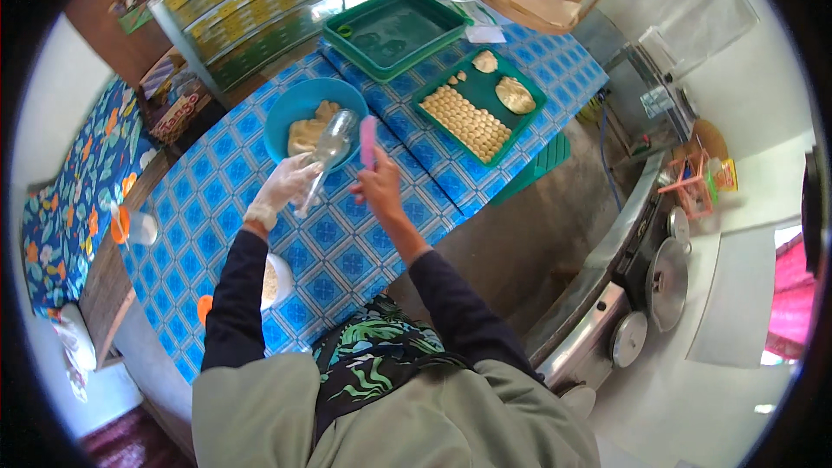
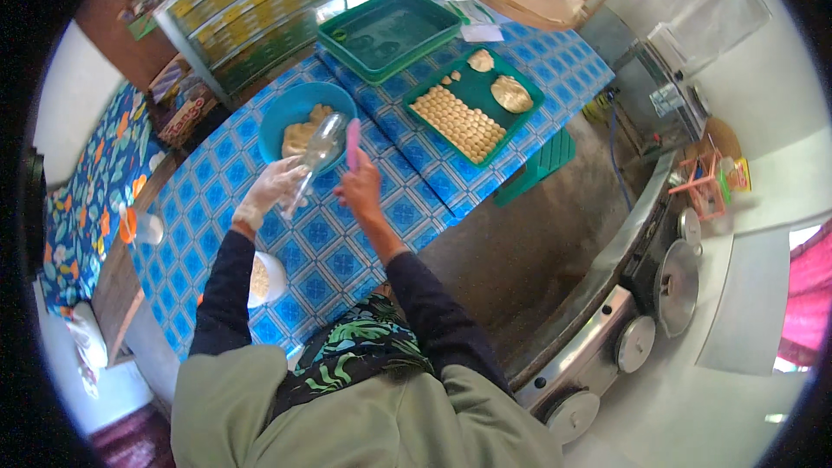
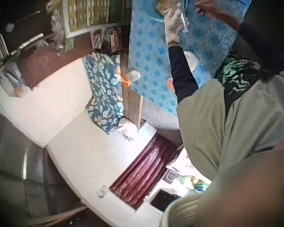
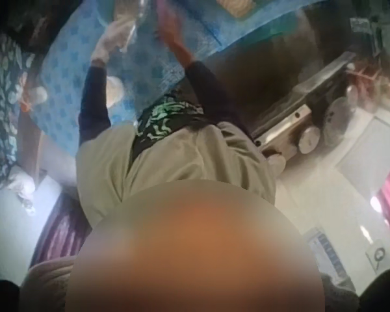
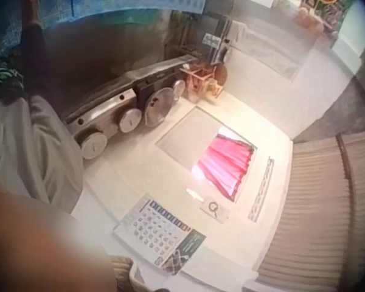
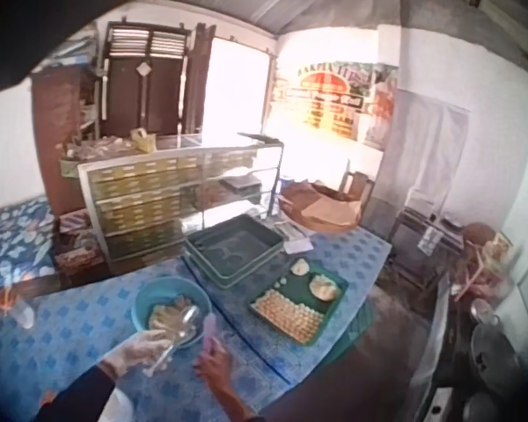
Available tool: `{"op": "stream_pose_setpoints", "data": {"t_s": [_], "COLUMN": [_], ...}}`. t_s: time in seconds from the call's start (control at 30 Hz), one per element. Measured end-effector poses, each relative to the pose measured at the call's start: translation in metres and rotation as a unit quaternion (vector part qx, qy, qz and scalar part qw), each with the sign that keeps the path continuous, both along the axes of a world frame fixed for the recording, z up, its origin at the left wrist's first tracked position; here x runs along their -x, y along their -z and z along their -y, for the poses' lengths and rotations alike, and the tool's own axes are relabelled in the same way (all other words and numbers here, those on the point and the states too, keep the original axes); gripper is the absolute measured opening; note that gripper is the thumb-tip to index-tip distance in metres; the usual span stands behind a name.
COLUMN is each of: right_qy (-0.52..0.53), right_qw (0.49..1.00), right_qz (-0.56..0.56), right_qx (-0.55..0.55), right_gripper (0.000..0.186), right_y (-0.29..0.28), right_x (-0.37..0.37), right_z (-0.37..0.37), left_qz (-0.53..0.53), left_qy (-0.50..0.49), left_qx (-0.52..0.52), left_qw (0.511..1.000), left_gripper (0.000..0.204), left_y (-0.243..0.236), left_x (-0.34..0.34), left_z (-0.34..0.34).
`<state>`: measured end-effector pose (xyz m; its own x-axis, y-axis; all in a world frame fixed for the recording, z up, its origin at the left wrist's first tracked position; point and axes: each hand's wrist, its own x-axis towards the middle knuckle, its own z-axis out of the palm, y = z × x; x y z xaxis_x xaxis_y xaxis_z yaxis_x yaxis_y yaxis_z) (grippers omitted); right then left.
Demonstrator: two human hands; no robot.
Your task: The person mixes and presses a yellow dough-like mixture in a large metal bowl by hand using a plastic spatula, then picks up the bowl and carries it to a table.
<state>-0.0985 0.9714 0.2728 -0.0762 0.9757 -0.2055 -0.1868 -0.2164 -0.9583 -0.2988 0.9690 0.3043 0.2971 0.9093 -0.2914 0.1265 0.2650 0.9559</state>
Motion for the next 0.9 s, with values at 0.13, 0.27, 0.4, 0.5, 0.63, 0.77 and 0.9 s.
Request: {"op": "stream_pose_setpoints", "data": {"t_s": [0.13, 0.27, 0.4, 0.5, 0.63, 0.77, 0.9], "right_qy": [0.013, 0.053, 0.010, 0.064, -0.011, 0.036, 0.123], "right_qw": [0.983, 0.914, 0.953, 0.938, 0.963, 0.915, 0.866], "right_qz": [0.180, 0.376, 0.188, 0.281, 0.270, 0.374, 0.421], "right_qx": [-0.016, -0.142, -0.236, -0.195, -0.020, 0.147, 0.241], "right_gripper": [0.059, 0.077, 0.069, 0.064, 0.028, 0.026, 0.026], "right_y": [0.031, 0.111, 0.061, 0.122, 0.130, 0.193, 0.235], "right_x": [0.033, 0.026, 0.068, -0.015, -0.107, -0.187, -0.191], "right_z": [-0.058, -0.085, -0.059, -0.005, 0.104, 0.282, 0.468], "left_qz": [0.015, 0.034, 0.198, 0.232, -0.096, -0.177, 0.015], "left_qy": [-0.088, -0.162, -0.047, -0.099, -0.164, 0.026, 0.252], "left_qx": [0.031, 0.031, 0.056, -0.127, -0.476, -0.525, -0.384], "left_qw": [0.996, 0.986, 0.978, 0.959, 0.859, 0.832, 0.888], "left_gripper": [0.038, 0.050, 0.046, 0.037, 0.058, 0.041, 0.037], "left_y": [0.000, 0.003, 0.035, -0.014, -0.074, -0.056, -0.023], "left_x": [-0.008, -0.033, 0.160, 0.008, -0.098, -0.218, -0.334], "left_z": [0.014, 0.036, 0.027, 0.039, 0.023, 0.027, 0.100]}}
